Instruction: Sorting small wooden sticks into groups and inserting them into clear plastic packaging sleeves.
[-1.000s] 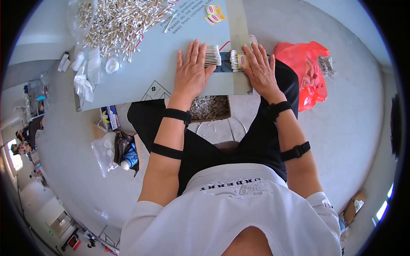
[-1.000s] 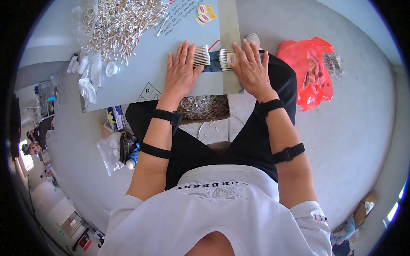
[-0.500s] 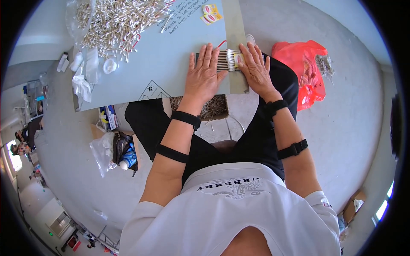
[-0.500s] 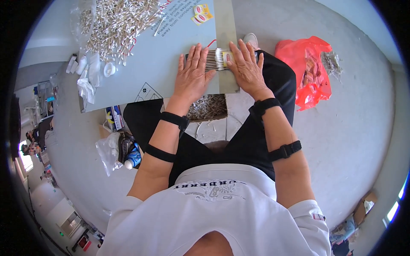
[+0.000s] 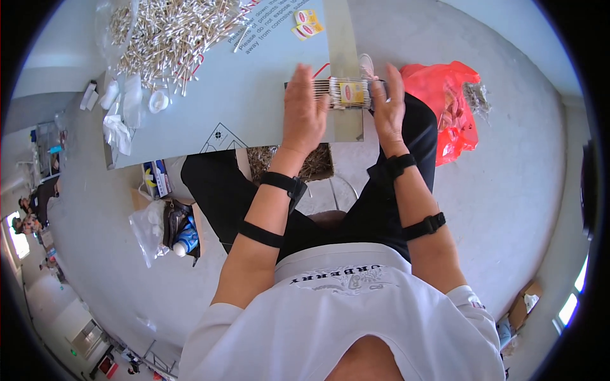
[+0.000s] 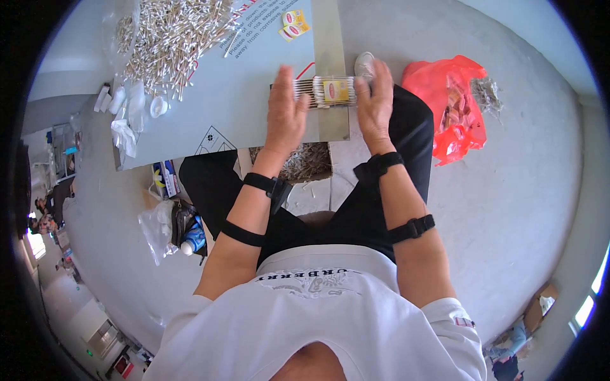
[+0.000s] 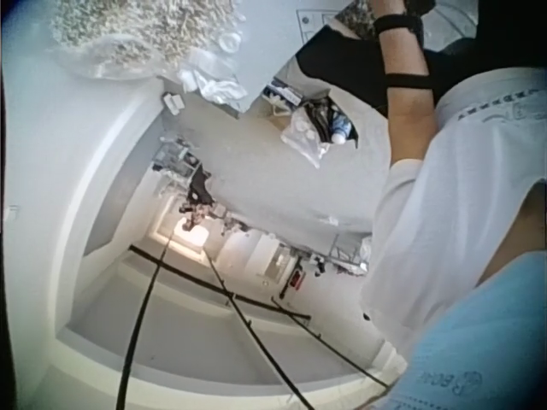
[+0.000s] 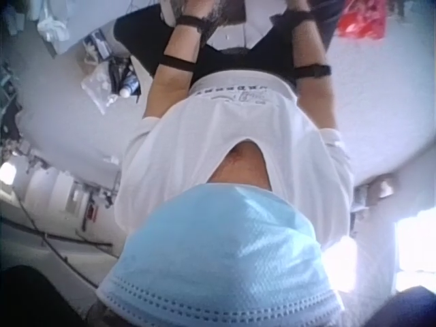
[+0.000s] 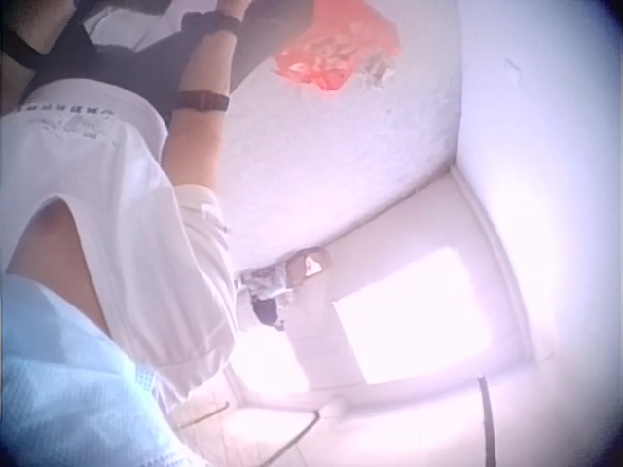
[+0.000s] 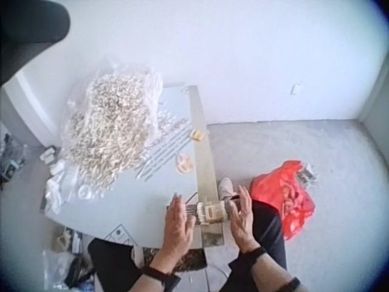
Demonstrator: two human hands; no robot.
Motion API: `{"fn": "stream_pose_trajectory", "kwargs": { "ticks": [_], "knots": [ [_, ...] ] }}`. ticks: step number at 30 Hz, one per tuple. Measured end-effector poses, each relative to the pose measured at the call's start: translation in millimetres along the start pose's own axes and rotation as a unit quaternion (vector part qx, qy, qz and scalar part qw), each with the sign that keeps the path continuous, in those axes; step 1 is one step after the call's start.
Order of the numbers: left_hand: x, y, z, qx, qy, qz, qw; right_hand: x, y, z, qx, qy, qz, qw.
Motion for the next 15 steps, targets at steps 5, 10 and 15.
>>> {"fn": "stream_pose_trajectory", "kwargs": {
  "ticks": [5, 10, 15],
  "knots": [
    [8, -4, -16, 0.04, 0.279, 0.155, 0.947, -29, 13, 53, -0.329, -0.473, 0.003, 0.817],
    [1, -7, -12, 0.033, 0.315, 0.205, 0.926, -39, 4, 43, -0.259, -0.463, 0.019, 0.847],
    [-1, -8, -10, 0.041, 0.327, 0.211, 0.92, -40, 7, 42, -0.248, -0.446, 0.032, 0.859]
  ]
}}
Point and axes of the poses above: each hand's wrist, its own y-axis away from the middle knuckle, its own x-axis out of the back of the hand, z = x × y, the point moved 8 cm from there along -y, towards the middle knuckle, and after that the axes turned 11 degrees about -z, right-handed, at the moved point
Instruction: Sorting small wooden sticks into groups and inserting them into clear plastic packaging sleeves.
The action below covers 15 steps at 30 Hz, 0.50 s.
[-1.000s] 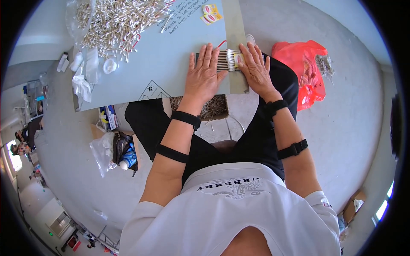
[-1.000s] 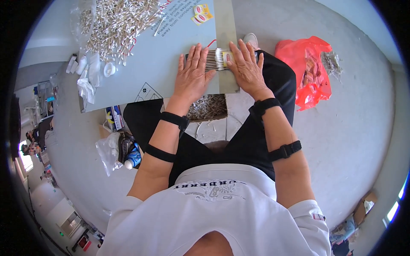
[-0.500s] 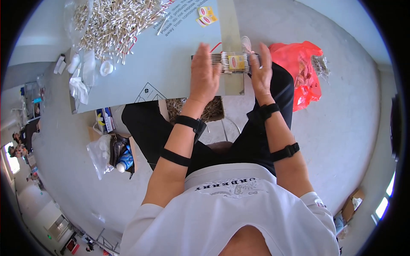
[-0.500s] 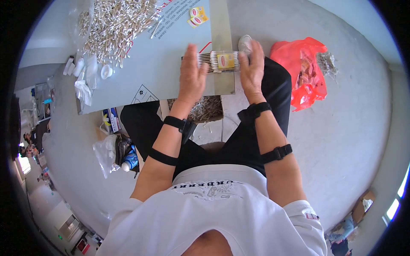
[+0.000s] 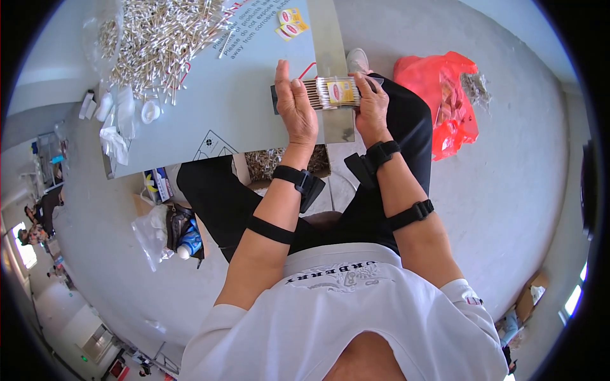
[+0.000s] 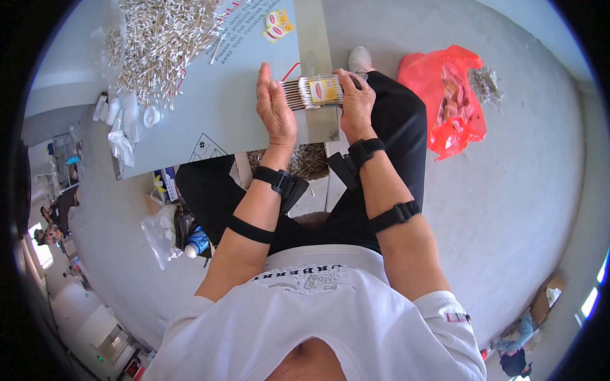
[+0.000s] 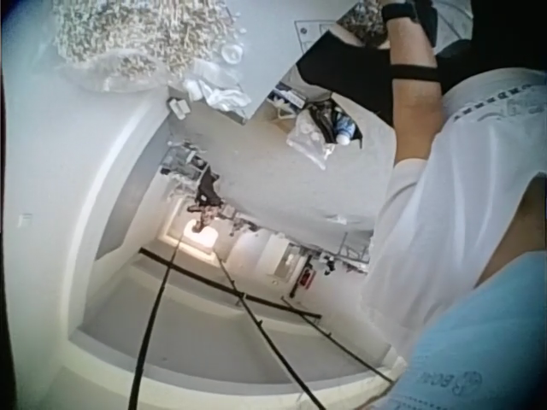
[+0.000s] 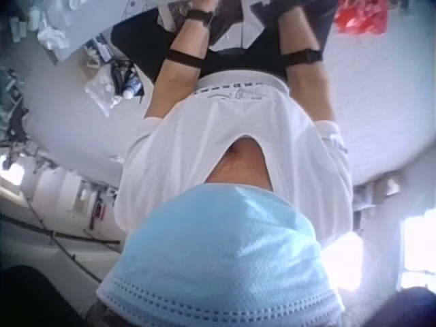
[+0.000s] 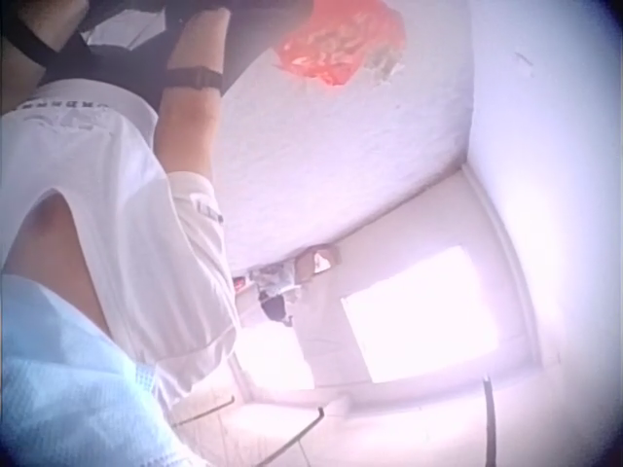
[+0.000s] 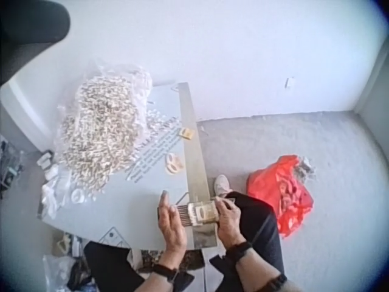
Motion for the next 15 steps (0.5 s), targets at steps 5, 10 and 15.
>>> {"fn": "stream_pose_trajectory", "kwargs": {
  "ticks": [5, 10, 15],
  "knots": [
    [-9, 0, 6, -0.007, 0.012, -0.035, 0.999, -1, 0, 3, 0.0, 0.007, -0.002, 1.0],
    [-9, 1, 3, -0.001, -0.009, -0.007, 1.0, 0, 1, 6, -0.009, -0.004, -0.002, 1.0],
    [-19, 4, 0, 0.027, 0.046, -0.004, 0.999, -3, 6, -3, 0.059, 0.033, 0.017, 0.998]
  ]
}}
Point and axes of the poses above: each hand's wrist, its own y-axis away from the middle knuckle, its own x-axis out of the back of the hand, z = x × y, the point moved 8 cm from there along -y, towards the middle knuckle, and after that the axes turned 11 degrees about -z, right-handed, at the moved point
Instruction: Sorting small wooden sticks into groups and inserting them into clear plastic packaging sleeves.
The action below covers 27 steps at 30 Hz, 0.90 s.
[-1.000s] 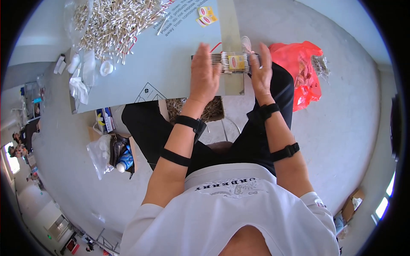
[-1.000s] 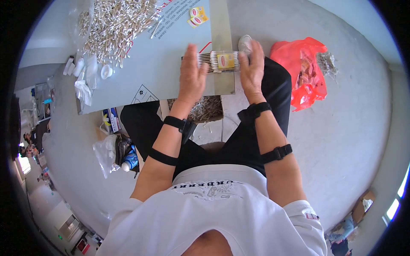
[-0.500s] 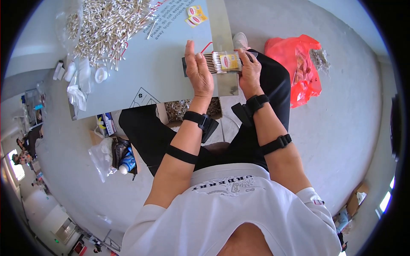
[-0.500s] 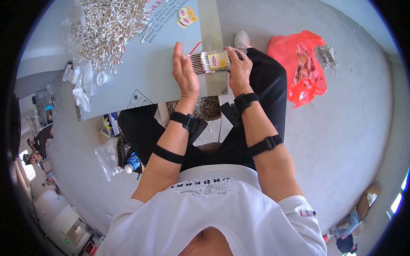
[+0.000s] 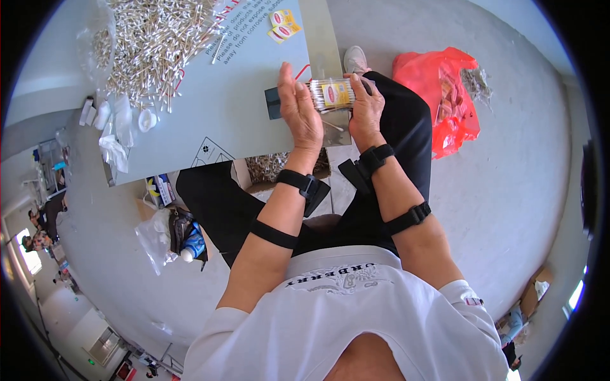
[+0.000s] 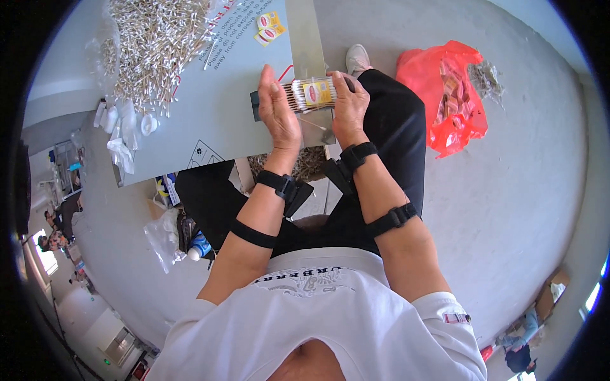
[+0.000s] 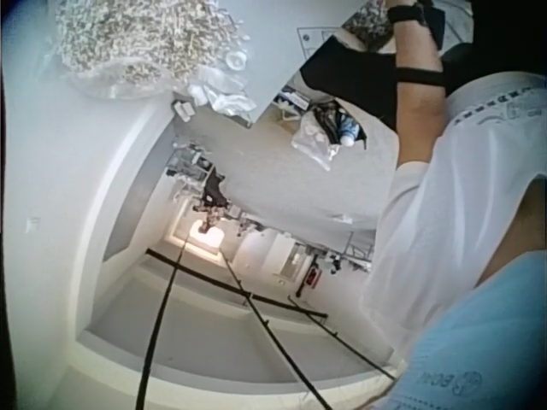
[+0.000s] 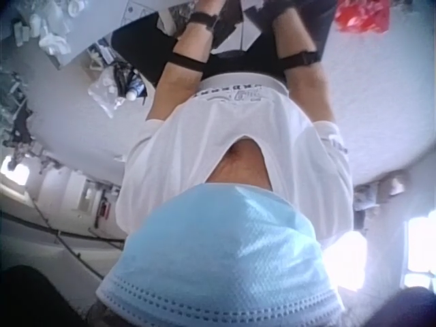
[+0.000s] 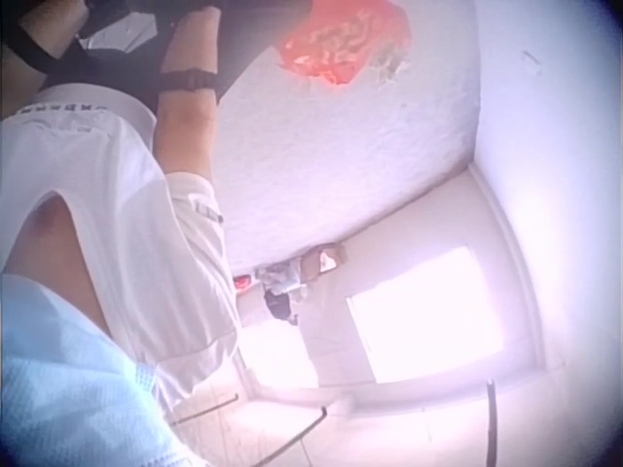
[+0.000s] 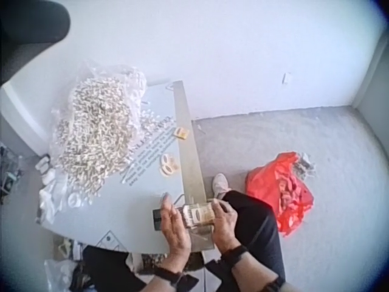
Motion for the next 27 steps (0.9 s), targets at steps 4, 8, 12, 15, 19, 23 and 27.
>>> {"fn": "stream_pose_trajectory", "kwargs": {
  "ticks": [4, 8, 12, 15, 19, 23, 27],
  "knots": [
    [-15, 0, 2, -0.023, 0.041, -0.014, 0.999, -6, 4, -7, 0.007, 0.031, -0.012, 0.999],
    [1, 4, 10, -0.088, 0.084, -0.027, 0.992, -7, 1, -2, -0.021, 0.02, -0.021, 0.999],
    [-1, 18, 45, -0.153, -0.303, -0.191, 0.921, 0, 0, 2, -0.03, 0.002, -0.017, 0.999],
    [-4, 26, 42, -0.144, -0.368, -0.258, 0.882, 0, 0, 3, -0.034, -0.004, -0.002, 0.999],
    [-4, 29, 38, -0.143, -0.411, -0.291, 0.852, -2, -1, 4, -0.034, -0.01, -0.01, 0.999],
    [10, 29, 36, -0.158, -0.45, -0.306, 0.824, 0, -1, 7, -0.048, -0.028, -0.008, 0.998],
    [31, 17, 42, -0.159, -0.462, -0.27, 0.83, 2, -1, 8, -0.05, -0.028, -0.009, 0.998]
  ]
}}
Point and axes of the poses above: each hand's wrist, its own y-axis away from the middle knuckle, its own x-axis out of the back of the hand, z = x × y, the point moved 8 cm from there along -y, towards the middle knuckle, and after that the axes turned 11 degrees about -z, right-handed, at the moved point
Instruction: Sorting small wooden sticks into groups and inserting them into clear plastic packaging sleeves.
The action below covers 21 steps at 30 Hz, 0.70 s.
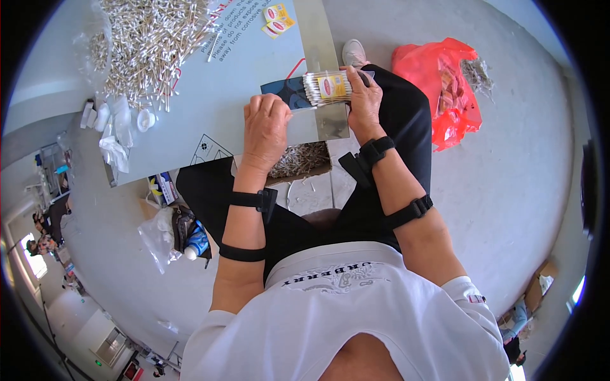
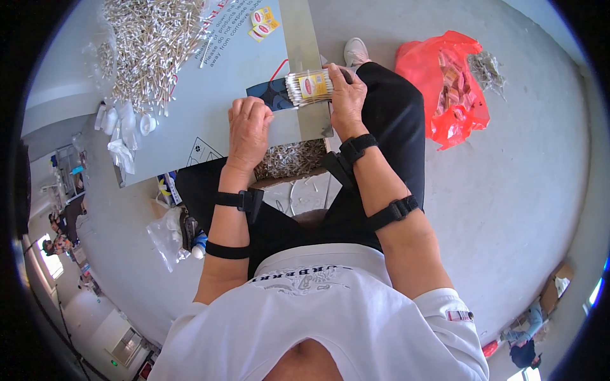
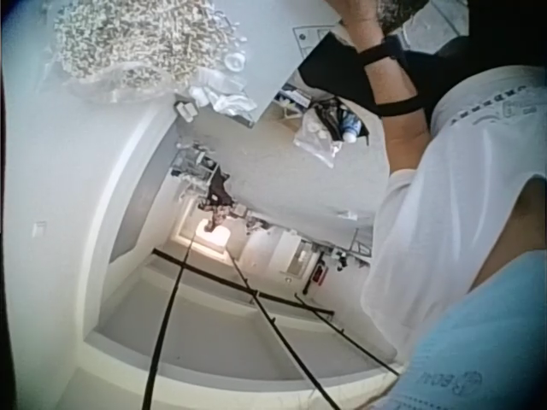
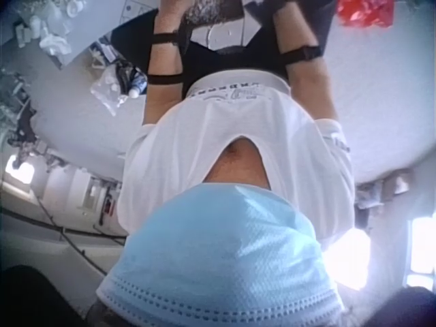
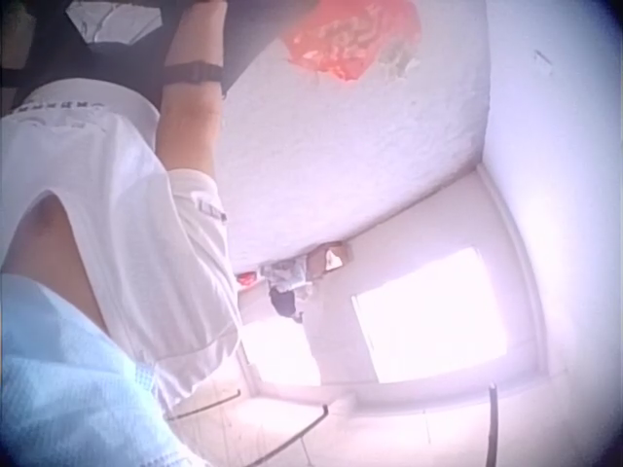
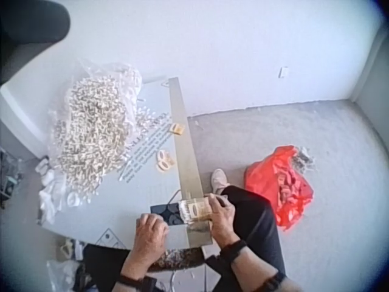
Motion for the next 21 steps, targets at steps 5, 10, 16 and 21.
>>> {"fn": "stream_pose_trajectory", "kwargs": {
  "ticks": [5, 10, 16, 21],
  "knots": [
    [-1, -7, -6, -0.005, -0.05, -0.036, 0.998, 0, 0, 1, -0.005, -0.004, 0.0, 1.0],
    [-7, -13, -1, -0.013, -0.039, -0.028, 0.999, 1, -2, 2, 0.003, -0.001, -0.006, 1.0],
    [-8, -17, 1, -0.022, -0.028, -0.024, 0.999, 0, -2, 1, 0.007, -0.001, -0.01, 1.0],
    [-17, -27, 9, -0.039, -0.012, -0.032, 0.999, 1, -1, 1, 0.015, -0.004, -0.008, 1.0]
  ]
}}
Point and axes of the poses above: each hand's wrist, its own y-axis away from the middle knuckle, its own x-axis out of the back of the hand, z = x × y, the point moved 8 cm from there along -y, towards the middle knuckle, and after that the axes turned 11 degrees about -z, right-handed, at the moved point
